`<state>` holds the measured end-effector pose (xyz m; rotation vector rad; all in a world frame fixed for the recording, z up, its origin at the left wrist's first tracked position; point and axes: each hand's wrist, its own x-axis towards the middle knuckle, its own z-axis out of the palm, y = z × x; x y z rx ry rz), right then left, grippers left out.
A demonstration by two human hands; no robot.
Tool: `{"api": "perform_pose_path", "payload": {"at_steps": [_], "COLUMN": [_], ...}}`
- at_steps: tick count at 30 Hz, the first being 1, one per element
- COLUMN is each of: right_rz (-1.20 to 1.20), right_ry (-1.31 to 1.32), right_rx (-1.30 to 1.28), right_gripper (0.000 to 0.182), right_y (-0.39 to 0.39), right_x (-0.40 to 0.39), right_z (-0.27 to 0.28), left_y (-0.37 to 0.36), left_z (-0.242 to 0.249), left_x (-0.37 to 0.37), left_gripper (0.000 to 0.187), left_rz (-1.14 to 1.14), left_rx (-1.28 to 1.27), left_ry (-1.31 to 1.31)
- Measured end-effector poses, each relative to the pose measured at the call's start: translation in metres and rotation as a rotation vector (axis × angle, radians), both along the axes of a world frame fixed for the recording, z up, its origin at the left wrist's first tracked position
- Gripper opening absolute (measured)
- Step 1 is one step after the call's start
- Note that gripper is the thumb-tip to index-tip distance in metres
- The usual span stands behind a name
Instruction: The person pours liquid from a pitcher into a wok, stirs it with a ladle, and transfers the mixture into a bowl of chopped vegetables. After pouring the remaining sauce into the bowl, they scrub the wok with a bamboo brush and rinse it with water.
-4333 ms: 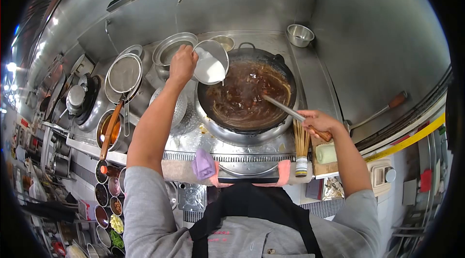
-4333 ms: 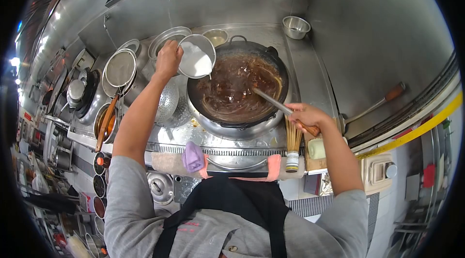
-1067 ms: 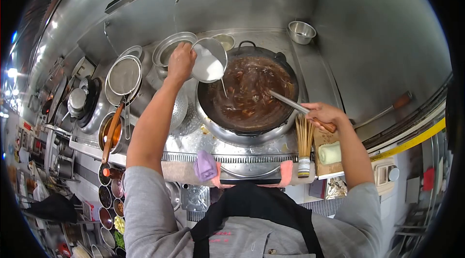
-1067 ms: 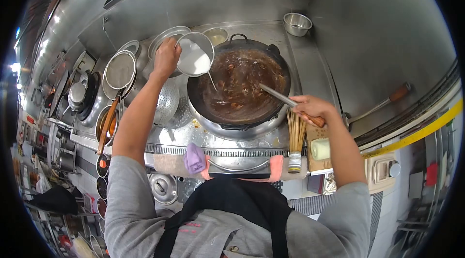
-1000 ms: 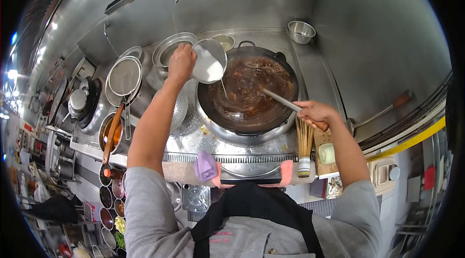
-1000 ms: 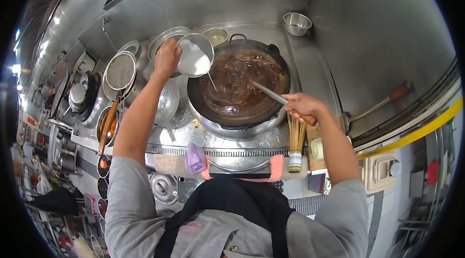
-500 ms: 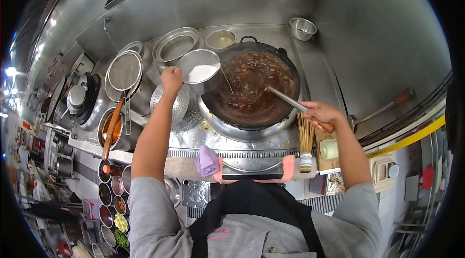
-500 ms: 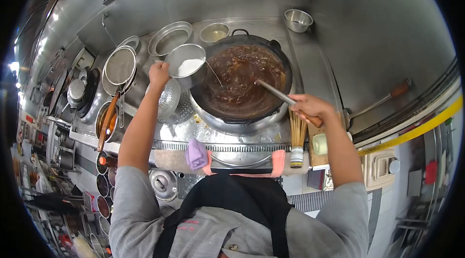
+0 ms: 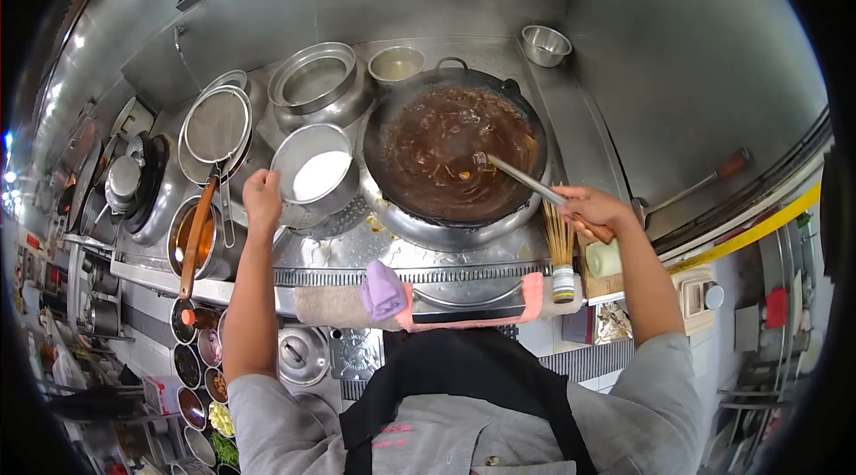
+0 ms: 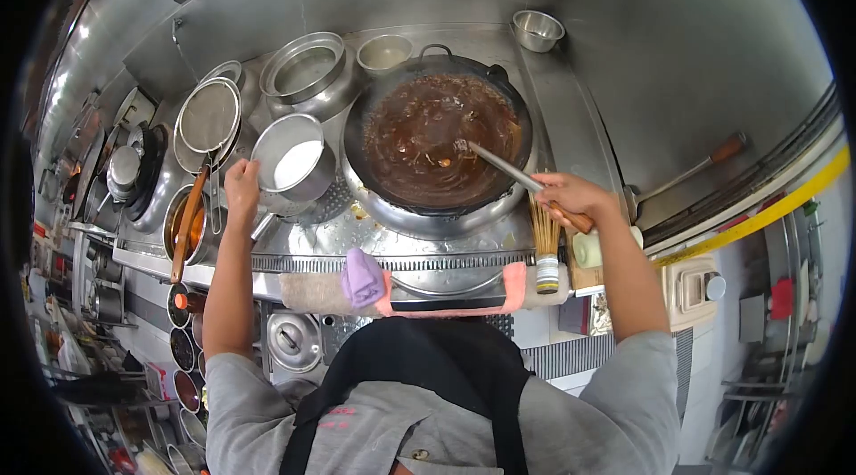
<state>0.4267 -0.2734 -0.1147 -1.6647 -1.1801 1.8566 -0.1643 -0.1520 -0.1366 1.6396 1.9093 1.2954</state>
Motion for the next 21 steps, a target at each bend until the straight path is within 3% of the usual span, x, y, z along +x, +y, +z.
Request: {"api": "perform_pose_path", "payload": {"at_steps": [4,11,18,21], "right_rz": [-0.094,-0.073,0.098,0.146], "right_ry": [0.092,0.223,-0.143,-0.423], "right_rx": [0.046,-0.045,0.157,0.342], "right_gripper": [0.064,0.059,0.063,0.069], "right_y": [0.022,0.001,-0.047,-0.063], "right_x": [-0.041,-0.056,-0.031,-0.021], "right_z": [-0.032,-0.007,0.046,0.068], "left_y": [-0.020,-0.049,-0.081,-0.086], "left_z": [-0.001,-0.012,-0.013,-0.014], "left_x": [-0.013,-0.032,-0.041,-0.045], "left_gripper": [0.033,0.033,0.031,0.031], "left_rz": [-0.007,-0.019,0.078,0.123], "left_rx": [0.028,0.002,0.032,0.044], "left_ry": [0.115,0.054,0.056,0.093]}}
